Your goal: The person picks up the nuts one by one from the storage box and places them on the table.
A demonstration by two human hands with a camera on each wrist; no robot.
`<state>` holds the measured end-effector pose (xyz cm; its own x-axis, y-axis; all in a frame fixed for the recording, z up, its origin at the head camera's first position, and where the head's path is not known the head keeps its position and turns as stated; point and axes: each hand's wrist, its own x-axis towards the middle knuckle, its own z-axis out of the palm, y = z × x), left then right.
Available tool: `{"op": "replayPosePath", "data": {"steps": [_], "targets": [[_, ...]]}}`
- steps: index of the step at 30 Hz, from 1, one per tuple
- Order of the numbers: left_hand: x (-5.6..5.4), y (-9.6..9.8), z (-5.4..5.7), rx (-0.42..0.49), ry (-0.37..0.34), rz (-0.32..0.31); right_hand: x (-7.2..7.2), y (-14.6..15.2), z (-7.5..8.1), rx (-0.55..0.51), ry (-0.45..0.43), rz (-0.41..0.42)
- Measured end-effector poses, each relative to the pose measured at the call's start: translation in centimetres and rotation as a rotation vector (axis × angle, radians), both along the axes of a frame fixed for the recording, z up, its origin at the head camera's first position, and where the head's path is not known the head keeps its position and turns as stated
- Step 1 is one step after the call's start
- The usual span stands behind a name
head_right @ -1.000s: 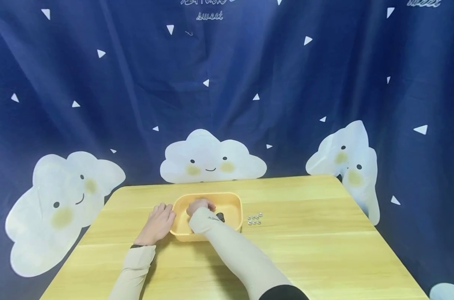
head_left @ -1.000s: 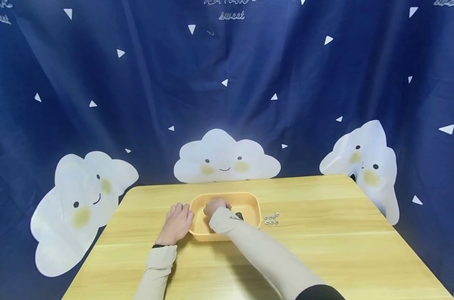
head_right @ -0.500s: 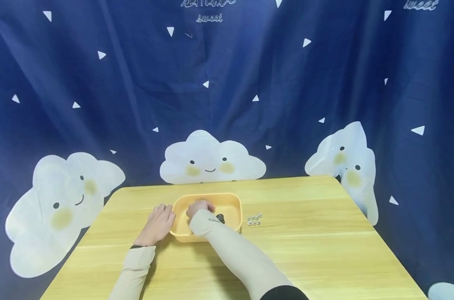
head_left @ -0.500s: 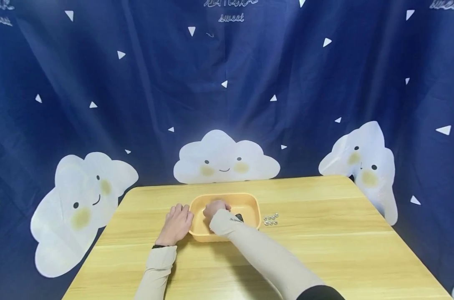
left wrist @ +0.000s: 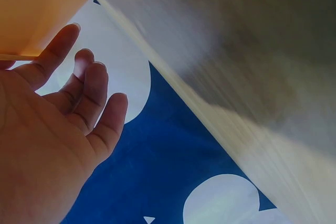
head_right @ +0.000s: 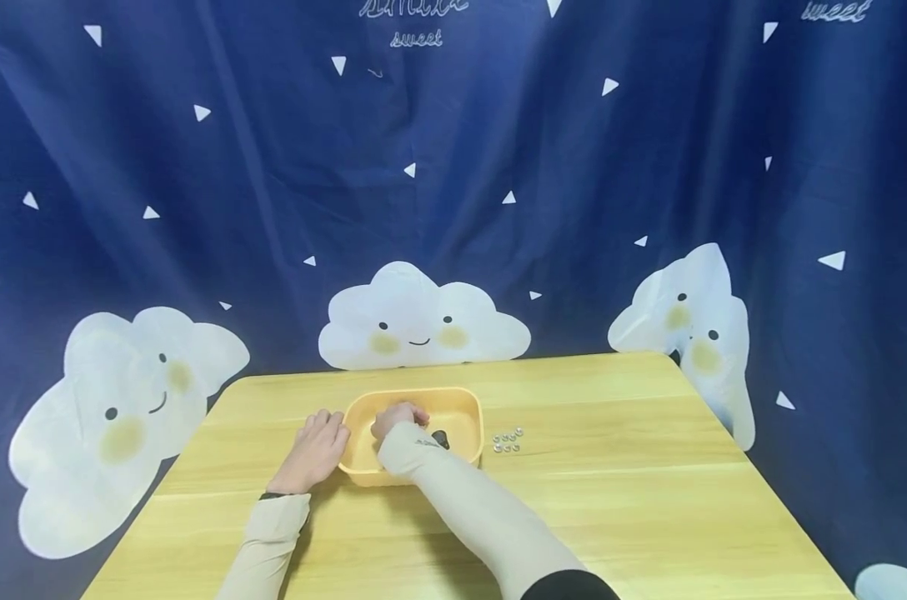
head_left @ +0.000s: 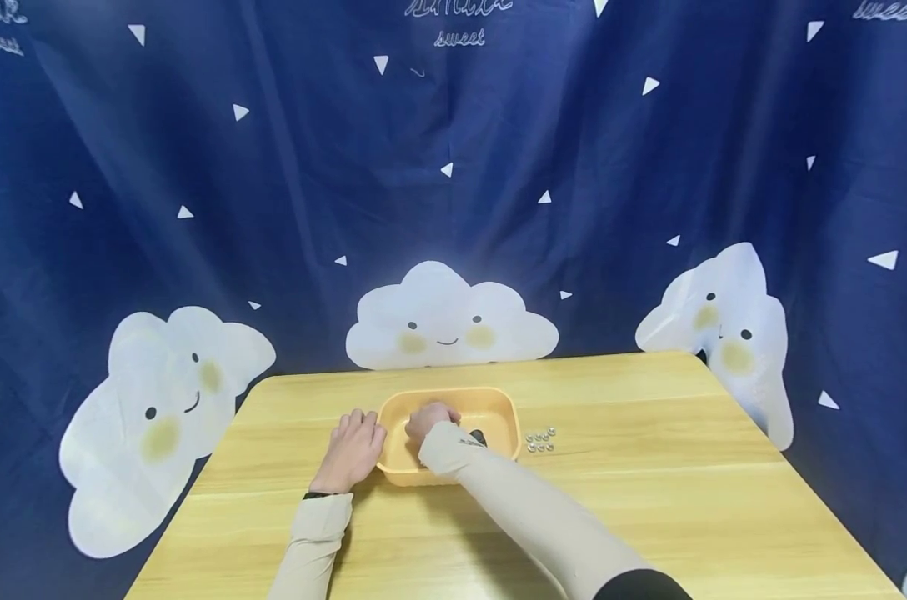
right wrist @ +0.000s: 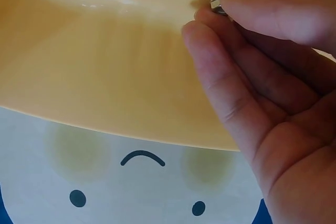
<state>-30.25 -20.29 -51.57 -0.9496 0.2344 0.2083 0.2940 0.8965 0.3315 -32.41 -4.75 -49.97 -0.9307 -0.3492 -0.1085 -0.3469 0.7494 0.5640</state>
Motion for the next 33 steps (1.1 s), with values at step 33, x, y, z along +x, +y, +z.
{"op": "replayPosePath", "data": {"steps": [33], "targets": [[0.2, 0.2, 0.5, -0.008, -0.014, 0.001, -1.9, 3.7, -0.1, -0.178, 0.019, 0.194]]}}
